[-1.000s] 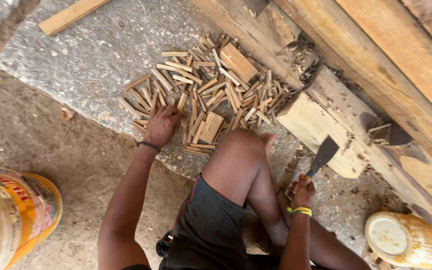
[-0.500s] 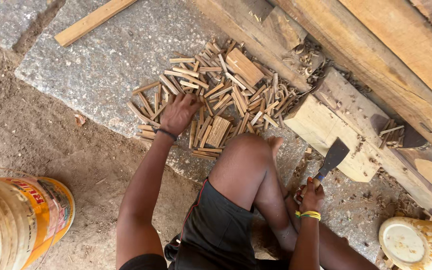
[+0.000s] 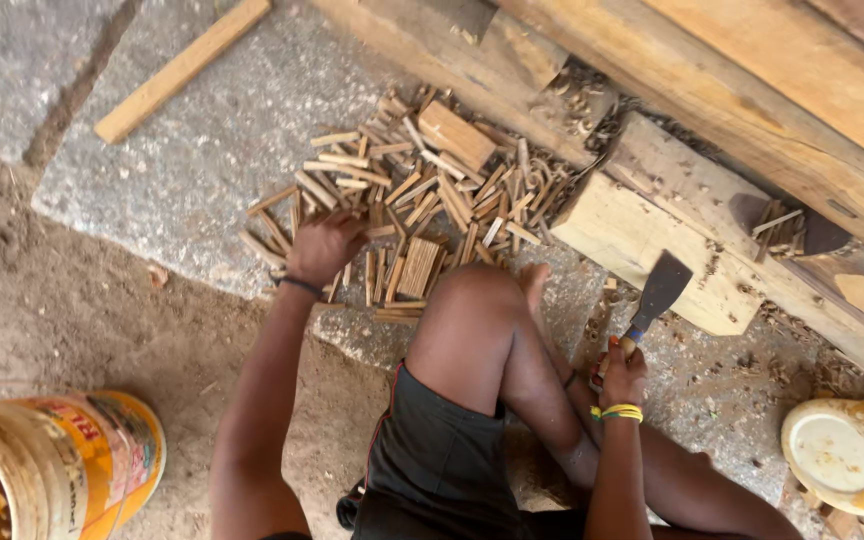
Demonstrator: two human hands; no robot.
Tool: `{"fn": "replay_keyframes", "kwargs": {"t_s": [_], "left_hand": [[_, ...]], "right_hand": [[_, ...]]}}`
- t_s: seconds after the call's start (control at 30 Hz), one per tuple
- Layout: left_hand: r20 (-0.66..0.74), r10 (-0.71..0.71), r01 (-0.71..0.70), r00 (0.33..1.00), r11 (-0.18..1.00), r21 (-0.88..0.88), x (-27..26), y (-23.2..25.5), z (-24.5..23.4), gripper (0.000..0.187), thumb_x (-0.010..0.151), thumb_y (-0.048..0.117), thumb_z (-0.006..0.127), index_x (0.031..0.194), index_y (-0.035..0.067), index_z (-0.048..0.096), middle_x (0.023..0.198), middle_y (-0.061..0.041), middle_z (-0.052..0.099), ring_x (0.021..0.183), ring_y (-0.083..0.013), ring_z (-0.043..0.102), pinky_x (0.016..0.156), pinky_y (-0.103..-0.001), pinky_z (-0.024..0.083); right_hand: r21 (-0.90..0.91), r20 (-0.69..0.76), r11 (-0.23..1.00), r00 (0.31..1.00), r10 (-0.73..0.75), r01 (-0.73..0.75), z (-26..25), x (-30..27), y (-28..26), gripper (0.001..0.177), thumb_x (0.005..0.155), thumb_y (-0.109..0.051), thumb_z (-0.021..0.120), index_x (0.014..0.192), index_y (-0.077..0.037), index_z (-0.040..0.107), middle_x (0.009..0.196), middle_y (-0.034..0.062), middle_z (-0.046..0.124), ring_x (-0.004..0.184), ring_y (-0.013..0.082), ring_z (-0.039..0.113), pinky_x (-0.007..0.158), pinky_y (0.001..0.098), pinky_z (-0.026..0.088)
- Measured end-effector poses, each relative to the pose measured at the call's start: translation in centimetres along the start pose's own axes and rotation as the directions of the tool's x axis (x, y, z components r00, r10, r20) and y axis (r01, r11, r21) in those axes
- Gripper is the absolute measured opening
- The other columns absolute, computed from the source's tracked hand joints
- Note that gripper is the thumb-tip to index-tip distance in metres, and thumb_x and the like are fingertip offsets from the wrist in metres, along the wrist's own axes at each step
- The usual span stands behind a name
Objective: The person sits on the floor and uses a chisel to carve small wooden pieces on a wooden block. They repeatedly pick up pieces, position them, and strike the chisel to shape the wood, creating a pile of carved pieces.
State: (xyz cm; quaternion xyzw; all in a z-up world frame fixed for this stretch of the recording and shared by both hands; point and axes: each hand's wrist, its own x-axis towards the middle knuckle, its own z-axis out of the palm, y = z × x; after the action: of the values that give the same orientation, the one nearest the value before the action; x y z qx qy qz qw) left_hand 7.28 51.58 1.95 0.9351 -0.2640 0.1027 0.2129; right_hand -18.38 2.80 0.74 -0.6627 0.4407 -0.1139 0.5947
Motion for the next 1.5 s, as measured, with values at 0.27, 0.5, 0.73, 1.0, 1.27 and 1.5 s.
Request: {"fn": "replay_keyframes", "kwargs": {"t_s": [0.27,0.5,0.73,1.0,1.27,1.5], "left_hand": [[-0.082,0.032,-0.051,0.996,0.97,-0.236,2.9,7.3,-3.0,0.013,0.086,0.019,0.08,0.092,0.008,0.075,0.095,-0.008,0.074,0.079,-0.0263,0.072,0.07,-0.039,0.059],[-0.059,0.371,-0.376,0.927,0.919,-0.121,11.2,15.2,-3.3,0.016,0.082,0.016,0.08,0.097,0.011,0.075,0.104,-0.004,0.072,0.094,-0.0272,0.07,0.086,-0.042,0.054],[0.151,0.725,-0.738,0.672,0.673,0.049,22.2,25.3,4.5,0.025,0.086,0.007,0.069,0.108,0.016,0.075,0.12,-0.005,0.069,0.114,-0.024,0.065,0.112,-0.05,0.042],[0.498,0.767,-0.868,0.405,0.493,-0.054,27.5,36.8,15.2,0.014,0.095,0.009,0.064,0.104,0.013,0.074,0.125,-0.007,0.066,0.126,-0.0222,0.058,0.121,-0.049,0.036],[0.301,0.821,-0.867,0.484,0.497,0.039,30.9,37.0,19.4,0.03,0.086,0.008,0.07,0.113,0.02,0.073,0.145,-0.01,0.053,0.132,-0.0284,0.051,0.115,-0.052,0.037],[0.081,0.672,-0.676,0.736,0.736,0.039,27.7,33.1,20.8,0.048,0.095,0.016,0.066,0.142,0.023,0.062,0.156,-0.01,0.044,0.135,-0.0282,0.052,0.119,-0.051,0.04]], "right_hand": [[0.073,0.025,0.995,0.997,-0.072,0.07,-0.5,1.5,2.5,0.016,0.103,-0.022,0.058,0.108,-0.007,0.056,0.067,0.0036,0.053,0.048,0.0142,0.05,0.039,0.0291,0.036],[0.163,0.01,0.979,0.992,-0.123,0.119,-0.6,1.1,3.2,0.017,0.1,-0.018,0.056,0.112,-0.007,0.059,0.071,-0.0005,0.059,0.05,0.0114,0.055,0.041,0.0272,0.044],[0.188,-0.061,0.976,0.993,-0.097,0.107,-0.2,-0.5,0.9,0.015,0.099,-0.015,0.061,0.104,-0.001,0.063,0.067,0.0026,0.057,0.048,0.0106,0.05,0.041,0.028,0.04],[0.244,-0.107,0.968,0.993,-0.041,0.066,-0.2,0.2,-0.8,0.016,0.095,-0.014,0.063,0.102,0.001,0.063,0.067,0.0015,0.057,0.048,0.0088,0.05,0.04,0.0273,0.041],[0.161,-0.11,0.986,0.994,-0.016,0.034,-0.3,1.2,-0.7,0.019,0.097,-0.017,0.063,0.103,0.001,0.062,0.066,-0.0005,0.055,0.049,0.007,0.05,0.039,0.0274,0.042],[0.158,-0.093,0.987,0.995,-0.018,0.033,-0.1,0.7,-0.8,0.02,0.095,-0.017,0.062,0.109,-0.002,0.061,0.065,0.0004,0.057,0.049,0.0079,0.051,0.04,0.0274,0.044]]}}
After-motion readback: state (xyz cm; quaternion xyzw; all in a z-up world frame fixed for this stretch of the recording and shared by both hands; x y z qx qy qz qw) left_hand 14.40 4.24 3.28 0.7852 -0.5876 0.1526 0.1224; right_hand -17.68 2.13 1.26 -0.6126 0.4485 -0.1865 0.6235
